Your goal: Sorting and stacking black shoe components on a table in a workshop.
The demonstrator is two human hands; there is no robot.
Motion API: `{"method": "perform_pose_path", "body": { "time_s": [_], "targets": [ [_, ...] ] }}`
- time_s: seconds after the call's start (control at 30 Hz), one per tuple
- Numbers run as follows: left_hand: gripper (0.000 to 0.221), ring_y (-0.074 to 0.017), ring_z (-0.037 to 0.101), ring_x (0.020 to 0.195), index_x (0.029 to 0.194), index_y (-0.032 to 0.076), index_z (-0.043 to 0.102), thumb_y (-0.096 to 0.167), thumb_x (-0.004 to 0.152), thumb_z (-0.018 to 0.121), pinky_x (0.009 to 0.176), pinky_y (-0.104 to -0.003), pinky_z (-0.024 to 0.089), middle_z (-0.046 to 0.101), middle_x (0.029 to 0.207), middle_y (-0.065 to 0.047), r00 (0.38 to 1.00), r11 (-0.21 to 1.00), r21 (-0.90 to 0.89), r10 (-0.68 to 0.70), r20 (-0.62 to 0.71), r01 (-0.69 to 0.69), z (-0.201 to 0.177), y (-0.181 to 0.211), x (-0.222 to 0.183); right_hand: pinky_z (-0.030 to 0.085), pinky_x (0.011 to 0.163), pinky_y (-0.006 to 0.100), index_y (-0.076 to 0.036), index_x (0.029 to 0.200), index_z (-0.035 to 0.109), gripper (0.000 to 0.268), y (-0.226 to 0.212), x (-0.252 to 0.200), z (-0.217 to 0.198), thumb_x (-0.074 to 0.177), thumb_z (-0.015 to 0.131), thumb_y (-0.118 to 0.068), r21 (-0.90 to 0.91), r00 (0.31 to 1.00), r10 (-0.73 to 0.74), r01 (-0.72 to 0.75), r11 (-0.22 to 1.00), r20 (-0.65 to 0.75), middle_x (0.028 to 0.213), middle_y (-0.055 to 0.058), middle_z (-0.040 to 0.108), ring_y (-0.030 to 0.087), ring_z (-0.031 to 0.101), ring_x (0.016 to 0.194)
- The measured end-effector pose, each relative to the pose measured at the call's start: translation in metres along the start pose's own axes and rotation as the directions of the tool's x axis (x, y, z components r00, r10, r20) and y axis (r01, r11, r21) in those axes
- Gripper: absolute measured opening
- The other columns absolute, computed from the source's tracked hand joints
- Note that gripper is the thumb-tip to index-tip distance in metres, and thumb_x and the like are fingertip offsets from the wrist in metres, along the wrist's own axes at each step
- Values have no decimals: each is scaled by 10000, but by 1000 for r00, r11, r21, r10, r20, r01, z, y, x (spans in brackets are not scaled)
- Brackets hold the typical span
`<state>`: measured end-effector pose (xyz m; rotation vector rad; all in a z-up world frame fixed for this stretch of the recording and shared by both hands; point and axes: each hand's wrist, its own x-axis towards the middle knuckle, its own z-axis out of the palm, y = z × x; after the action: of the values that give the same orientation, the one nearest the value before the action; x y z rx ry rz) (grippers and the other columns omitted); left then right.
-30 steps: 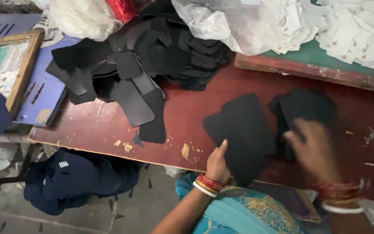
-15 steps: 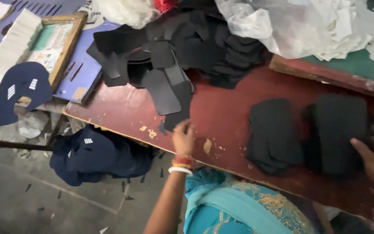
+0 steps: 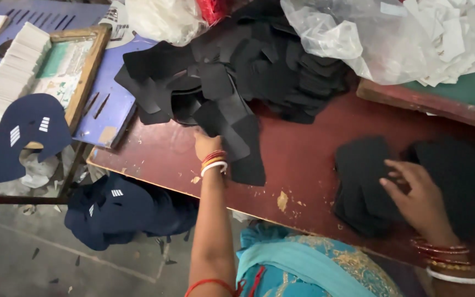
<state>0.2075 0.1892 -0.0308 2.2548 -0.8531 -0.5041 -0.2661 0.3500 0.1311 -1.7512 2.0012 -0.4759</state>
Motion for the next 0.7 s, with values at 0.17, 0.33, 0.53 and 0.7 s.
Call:
{"method": "perform_pose_path", "body": {
  "time_s": [0.17, 0.33, 0.53, 0.7],
  "targets": [
    [521, -268, 734, 975, 1258, -38, 615, 118, 792, 787, 876, -368, 600, 744, 1115, -158, 872, 765, -634, 230, 432, 112, -34, 6, -34, 588, 856, 384, -161, 1280, 690, 375, -44, 1, 9, 915, 683, -244, 62, 984, -165, 161, 985, 66, 1239, 87, 709, 223, 713, 1070],
    [518, -210, 720, 951, 1205, -46, 612, 138, 779, 842, 849, -344, 599, 740, 1097, -150, 519, 844, -532, 425, 742, 70, -70, 81, -95, 585, 907, 366, -146, 1193, 734, 273, -107, 14, 7, 931, 682, -200, 124, 879, -477, 475, 871, -14, 1154, 73, 752, 224, 730, 1060],
    [449, -206, 681, 906, 1134, -33, 696, 193, 789, 875, 814, -362, 557, 752, 1012, -165, -38, 571, -647, 735, 677, -505, -49, 126, -135, 538, 974, 431, -56, 1232, 681, 413, -190, 31, -12, 849, 717, -208, -131, 495, -863, 853, 505, -101, 1216, 141, 702, 321, 677, 1124],
    [285, -138, 692, 889, 1184, 17, 741, 167, 942, 723, 790, -303, 560, 778, 1029, -103, 222, 705, -696, 706, 673, -135, -67, 118, -124, 550, 823, 397, -98, 1199, 722, 323, -118, 43, -1, 895, 714, -208, -22, 872, -448, 461, 887, 195, 1008, 101, 721, 290, 696, 960]
  ]
}}
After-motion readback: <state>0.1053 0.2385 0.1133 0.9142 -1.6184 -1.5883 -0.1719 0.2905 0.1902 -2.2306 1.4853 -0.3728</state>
